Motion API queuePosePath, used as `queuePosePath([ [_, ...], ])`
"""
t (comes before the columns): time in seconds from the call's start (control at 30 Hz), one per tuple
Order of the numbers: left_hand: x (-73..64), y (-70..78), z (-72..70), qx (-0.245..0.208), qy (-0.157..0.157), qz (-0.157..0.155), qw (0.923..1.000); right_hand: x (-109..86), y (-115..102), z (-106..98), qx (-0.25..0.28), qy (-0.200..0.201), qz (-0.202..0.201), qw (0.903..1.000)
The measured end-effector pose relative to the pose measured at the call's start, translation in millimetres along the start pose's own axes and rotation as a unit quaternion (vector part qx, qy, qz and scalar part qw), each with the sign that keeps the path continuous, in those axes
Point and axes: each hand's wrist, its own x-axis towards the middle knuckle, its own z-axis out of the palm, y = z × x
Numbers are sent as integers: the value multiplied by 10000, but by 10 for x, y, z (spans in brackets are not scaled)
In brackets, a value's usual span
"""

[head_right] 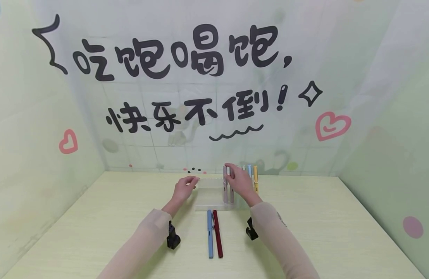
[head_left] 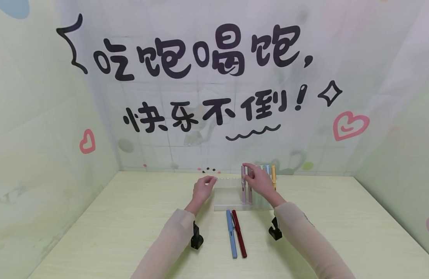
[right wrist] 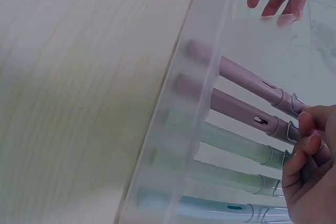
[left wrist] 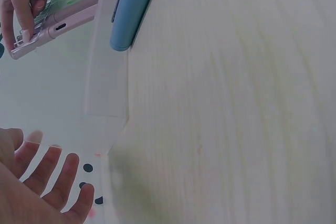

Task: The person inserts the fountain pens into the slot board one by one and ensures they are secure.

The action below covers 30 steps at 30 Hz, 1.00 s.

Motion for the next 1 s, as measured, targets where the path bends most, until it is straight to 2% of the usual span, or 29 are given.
queuePosePath([
  [0.23,-1,-11,7,-43,-8,-33,10000,-8,-9,1,-66,-6,59,10000],
  [0.4,10,-30,14,-53,-1,-4,10000,-25,-2,-6,178,125,-46,9998],
  [0.5,5,-28,15,-55,4,-1,10000,-55,3,-19,519,298,-287,9978],
  [0.6,-2,-16,9,-50,7,28,10000,-98,11,-35,881,476,-715,9924],
  [0.7,-5,-4,7,-65,1,10,10000,-146,19,-43,1052,507,-959,9885],
  [1.0,1,11,-4,-100,-36,-76,9999,-320,53,3,1061,-152,-534,9928],
])
